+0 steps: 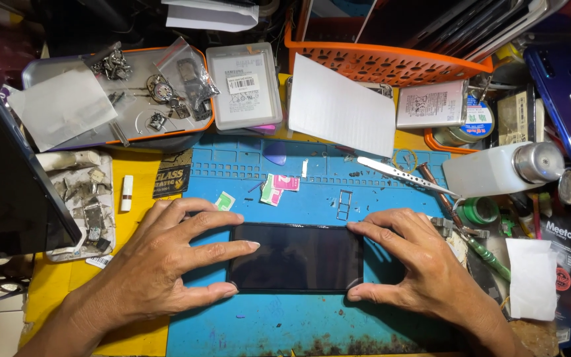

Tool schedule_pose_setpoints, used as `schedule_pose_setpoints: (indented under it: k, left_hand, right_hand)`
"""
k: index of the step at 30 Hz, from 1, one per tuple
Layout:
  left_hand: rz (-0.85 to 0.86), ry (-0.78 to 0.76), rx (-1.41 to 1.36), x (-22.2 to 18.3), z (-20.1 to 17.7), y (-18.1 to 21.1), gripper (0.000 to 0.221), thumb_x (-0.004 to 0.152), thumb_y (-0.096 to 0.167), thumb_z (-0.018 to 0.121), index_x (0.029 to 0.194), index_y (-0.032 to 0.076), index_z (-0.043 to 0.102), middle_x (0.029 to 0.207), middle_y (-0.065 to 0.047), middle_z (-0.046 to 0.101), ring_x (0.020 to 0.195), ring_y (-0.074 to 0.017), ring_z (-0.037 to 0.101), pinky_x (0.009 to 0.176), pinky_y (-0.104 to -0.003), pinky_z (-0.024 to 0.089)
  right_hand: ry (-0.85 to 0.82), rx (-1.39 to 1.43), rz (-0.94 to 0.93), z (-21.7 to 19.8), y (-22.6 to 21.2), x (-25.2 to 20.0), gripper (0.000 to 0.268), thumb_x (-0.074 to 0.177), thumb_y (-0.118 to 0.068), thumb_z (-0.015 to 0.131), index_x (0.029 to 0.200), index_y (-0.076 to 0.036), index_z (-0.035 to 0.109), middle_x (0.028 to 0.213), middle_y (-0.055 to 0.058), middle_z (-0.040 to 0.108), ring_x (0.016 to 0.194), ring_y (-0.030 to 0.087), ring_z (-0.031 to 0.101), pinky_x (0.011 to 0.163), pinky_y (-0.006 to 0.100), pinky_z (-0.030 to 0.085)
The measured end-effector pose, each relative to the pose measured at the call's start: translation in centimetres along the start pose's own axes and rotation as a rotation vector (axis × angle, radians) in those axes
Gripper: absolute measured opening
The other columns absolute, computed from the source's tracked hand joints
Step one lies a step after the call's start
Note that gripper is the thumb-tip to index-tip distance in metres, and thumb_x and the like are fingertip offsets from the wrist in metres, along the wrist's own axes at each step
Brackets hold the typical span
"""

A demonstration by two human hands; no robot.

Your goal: Cleaning a smartphone screen and applying a new screen protector with precise alignment.

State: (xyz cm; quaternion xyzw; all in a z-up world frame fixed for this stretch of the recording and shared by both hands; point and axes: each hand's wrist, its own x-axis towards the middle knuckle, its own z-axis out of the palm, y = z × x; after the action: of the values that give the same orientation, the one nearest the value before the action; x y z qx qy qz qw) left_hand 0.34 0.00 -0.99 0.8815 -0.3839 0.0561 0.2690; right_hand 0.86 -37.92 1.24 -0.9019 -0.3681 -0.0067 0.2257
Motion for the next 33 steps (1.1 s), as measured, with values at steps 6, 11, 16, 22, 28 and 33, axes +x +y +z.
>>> schedule_pose_setpoints:
  k: [6,11,16,22,28,33]
  left_hand:
    - [0.001,0.006,-0.017,0.1,-0.2,0.0,0.055,0.076,0.055,0.084,0.128,0.038,0.072,0.135,0.006,0.065,0.117,-0.0281,0.056,0.085,-0.046,0.043]
    - [0.006,0.011,-0.042,0.0,-0.1,-0.2,0.057,0.077,0.054,0.084,0.13,0.035,0.071,0.135,0.005,0.065,0.118,-0.0274,0.055,0.087,-0.046,0.042]
    - [-0.017,0.008,-0.061,-0.1,-0.1,-0.4,0.065,0.079,0.053,0.083,0.138,0.03,0.066,0.138,0.006,0.067,0.116,-0.0233,0.056,0.088,-0.043,0.042]
    - [-0.018,0.02,-0.03,-0.5,0.8,-1.0,0.073,0.079,0.057,0.084,0.14,0.025,0.061,0.138,0.007,0.067,0.117,-0.0238,0.057,0.088,-0.043,0.043]
    - [-0.033,-0.009,-0.017,-0.7,1.0,-1.2,0.079,0.076,0.059,0.087,0.14,0.024,0.059,0.137,0.009,0.067,0.118,-0.0225,0.058,0.092,-0.043,0.043]
    - [-0.113,-0.106,-0.023,-1.5,1.9,-1.7,0.081,0.078,0.066,0.084,0.146,0.031,0.055,0.141,0.01,0.066,0.123,-0.0234,0.056,0.093,-0.047,0.044]
  right_hand:
    - [-0.011,0.03,0.013,-0.1,0.0,0.2,0.085,0.069,-0.064,0.086,0.133,-0.012,0.064,0.116,0.006,0.067,0.104,0.023,0.065,0.088,0.038,0.047]
    - [-0.01,0.044,0.046,0.0,0.0,0.2,0.084,0.069,-0.066,0.084,0.133,-0.013,0.064,0.117,0.006,0.068,0.106,0.023,0.067,0.088,0.04,0.048]
    - [-0.014,0.061,0.074,0.1,-0.1,0.3,0.083,0.071,-0.067,0.082,0.133,-0.014,0.064,0.117,0.006,0.069,0.107,0.023,0.067,0.089,0.041,0.049]
    - [-0.042,0.077,0.113,-0.2,-0.3,0.6,0.081,0.073,-0.068,0.079,0.131,-0.014,0.066,0.115,0.004,0.069,0.107,0.019,0.068,0.086,0.036,0.049]
    - [-0.026,0.087,0.104,-0.5,-0.3,0.9,0.083,0.075,-0.068,0.077,0.133,-0.01,0.063,0.115,0.006,0.071,0.106,0.021,0.069,0.087,0.036,0.05]
    - [-0.014,0.132,0.114,-0.3,0.1,0.5,0.101,0.065,-0.064,0.09,0.14,-0.006,0.055,0.129,0.005,0.072,0.113,0.023,0.07,0.094,0.037,0.048]
